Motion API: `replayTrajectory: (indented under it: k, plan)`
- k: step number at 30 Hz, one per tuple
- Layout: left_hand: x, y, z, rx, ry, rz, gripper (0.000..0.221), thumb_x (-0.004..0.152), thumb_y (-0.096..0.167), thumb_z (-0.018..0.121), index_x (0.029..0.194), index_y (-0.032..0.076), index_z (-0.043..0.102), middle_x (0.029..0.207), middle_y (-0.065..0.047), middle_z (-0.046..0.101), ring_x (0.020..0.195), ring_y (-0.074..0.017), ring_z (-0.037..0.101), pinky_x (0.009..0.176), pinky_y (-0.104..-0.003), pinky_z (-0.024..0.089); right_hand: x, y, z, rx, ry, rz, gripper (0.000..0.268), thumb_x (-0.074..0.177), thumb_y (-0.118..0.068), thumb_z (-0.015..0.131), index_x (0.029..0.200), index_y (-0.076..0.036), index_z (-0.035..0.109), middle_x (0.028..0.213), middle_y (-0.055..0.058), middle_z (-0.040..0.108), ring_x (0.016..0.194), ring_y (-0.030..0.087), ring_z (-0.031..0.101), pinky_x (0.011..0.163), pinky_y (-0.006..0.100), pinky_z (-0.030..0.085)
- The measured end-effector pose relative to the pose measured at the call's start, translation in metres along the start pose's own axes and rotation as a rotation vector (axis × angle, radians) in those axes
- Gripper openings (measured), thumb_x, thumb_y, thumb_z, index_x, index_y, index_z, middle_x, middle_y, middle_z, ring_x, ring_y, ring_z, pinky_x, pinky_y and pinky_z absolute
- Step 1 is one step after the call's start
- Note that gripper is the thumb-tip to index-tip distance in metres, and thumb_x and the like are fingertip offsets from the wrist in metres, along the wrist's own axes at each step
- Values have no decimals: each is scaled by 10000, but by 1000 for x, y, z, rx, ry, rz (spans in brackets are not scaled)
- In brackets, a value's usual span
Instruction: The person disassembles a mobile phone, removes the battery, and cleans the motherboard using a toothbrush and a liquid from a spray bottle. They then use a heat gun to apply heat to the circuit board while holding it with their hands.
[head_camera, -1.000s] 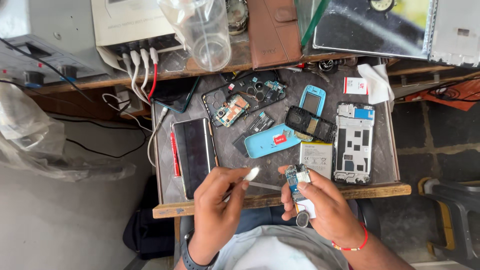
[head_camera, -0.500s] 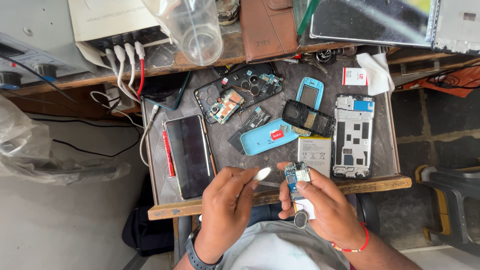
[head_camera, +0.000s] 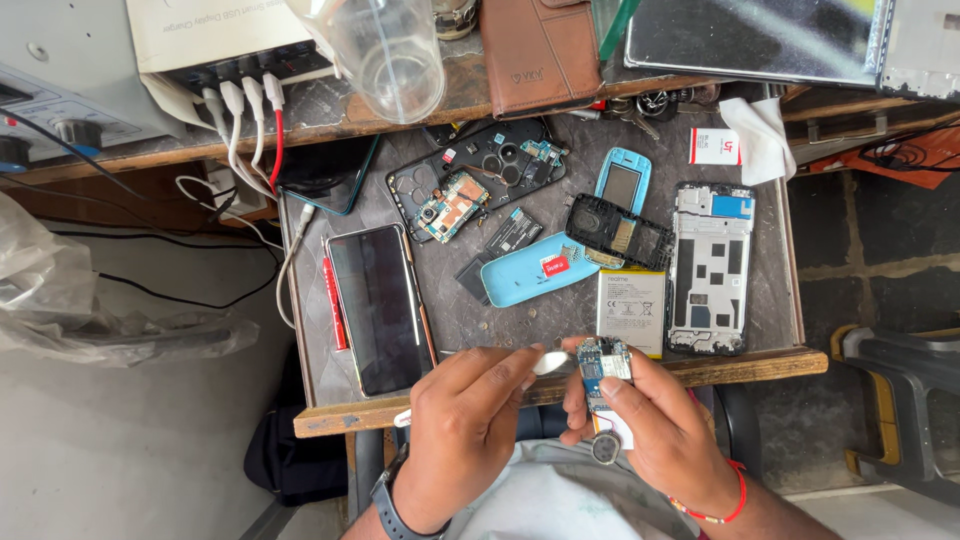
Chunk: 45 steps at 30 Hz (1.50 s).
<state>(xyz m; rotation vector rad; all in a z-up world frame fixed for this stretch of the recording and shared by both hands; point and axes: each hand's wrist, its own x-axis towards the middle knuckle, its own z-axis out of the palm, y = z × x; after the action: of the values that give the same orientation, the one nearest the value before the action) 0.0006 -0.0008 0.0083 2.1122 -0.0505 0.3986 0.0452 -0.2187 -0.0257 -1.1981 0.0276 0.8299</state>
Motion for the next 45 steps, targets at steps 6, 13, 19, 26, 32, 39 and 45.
replayTrajectory:
  k: [6,13,19,26,32,39,45]
  plan:
    - [0,-1,-2,-12,-41,18,366,788,-55,721,1140,43,735,930,-73,721,797,-241,704,680,-343,554,-7,-1,4,-153,16,-90,425,1036,-63,386,1419,71,511,997,154,670,902,187,673,780,394,683]
    - [2,0,-10,-40,-100,265,437,725,-25,738,1159,29,746,976,-54,723,819,-208,664,702,-339,533,-14,-6,6,-504,-10,-234,391,1024,-48,418,1375,48,561,901,89,727,828,164,759,771,302,619]
    - [7,-3,-8,-60,-61,363,374,764,15,774,1135,17,734,1024,-68,737,827,-204,684,692,-332,538,-14,-4,6,-544,-149,-271,388,1018,-35,435,1373,53,565,925,90,725,854,181,743,806,325,599]
    - [10,-8,-11,-4,-41,428,286,795,59,763,1077,29,727,1018,-72,722,881,-211,703,735,-334,571,-9,-9,4,-640,-115,-350,369,1006,-34,449,1336,41,594,907,69,730,800,162,745,757,295,603]
    - [7,-8,-14,-10,-56,409,271,800,104,753,1061,35,736,1029,-69,721,889,-217,688,703,-349,543,-13,-5,2,-665,-73,-322,374,987,-10,453,1323,38,612,922,74,758,790,166,749,758,296,621]
    - [13,-18,-7,12,-8,411,241,821,91,790,1051,34,741,980,-54,690,882,-226,677,735,-347,549,-12,-1,-4,-692,-65,-354,381,974,11,438,1311,32,616,885,61,760,755,151,752,707,288,612]
    - [11,-20,-5,-55,-21,403,248,782,58,757,1027,39,723,1012,-60,704,921,-227,692,772,-341,567,-7,-2,-5,-606,-83,-306,333,984,9,449,1264,49,624,880,85,748,733,166,765,705,298,642]
